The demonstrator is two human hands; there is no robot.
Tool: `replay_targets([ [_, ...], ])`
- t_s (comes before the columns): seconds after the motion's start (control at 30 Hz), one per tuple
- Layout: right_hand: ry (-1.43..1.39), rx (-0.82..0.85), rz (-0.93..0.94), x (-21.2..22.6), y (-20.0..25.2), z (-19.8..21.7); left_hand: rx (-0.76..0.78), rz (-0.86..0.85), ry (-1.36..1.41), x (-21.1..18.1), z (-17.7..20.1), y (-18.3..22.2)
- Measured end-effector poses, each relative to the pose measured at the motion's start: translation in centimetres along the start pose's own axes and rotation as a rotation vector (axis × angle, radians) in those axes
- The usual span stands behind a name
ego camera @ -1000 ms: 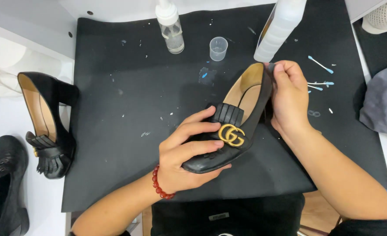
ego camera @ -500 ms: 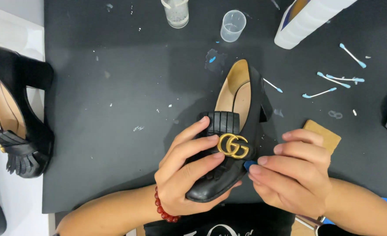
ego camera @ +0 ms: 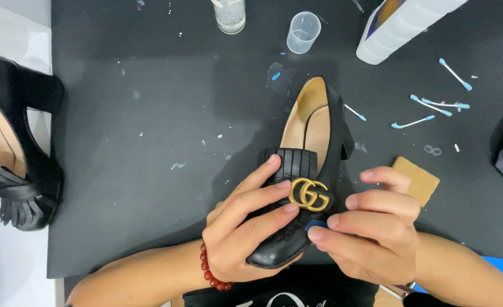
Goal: Repairing a pair of black high-heeled loafers by applying glue to the heel and cleaning the surface.
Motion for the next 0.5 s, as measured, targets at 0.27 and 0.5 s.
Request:
replay_targets([
  [0.27,-0.007,-0.002,-0.002,-0.18,-0.32,0.54,0.020,0.020,-0.015,-0.26,0.00,-0.23],
  [0.5,-0.045,-0.017,0.053,0.21,-0.44,-0.06,0.038,0.022,0.003,-0.11,0.05,-0.06],
])
Point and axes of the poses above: each hand's wrist, its own y-axis away from the middle knuckle, its own z-axis out of the back of the hand, x = y × z, the point moved 8 cm from there along -y, towards the middle knuckle, and after that the axes turned 11 degrees about -y, right-handed, at the moved point
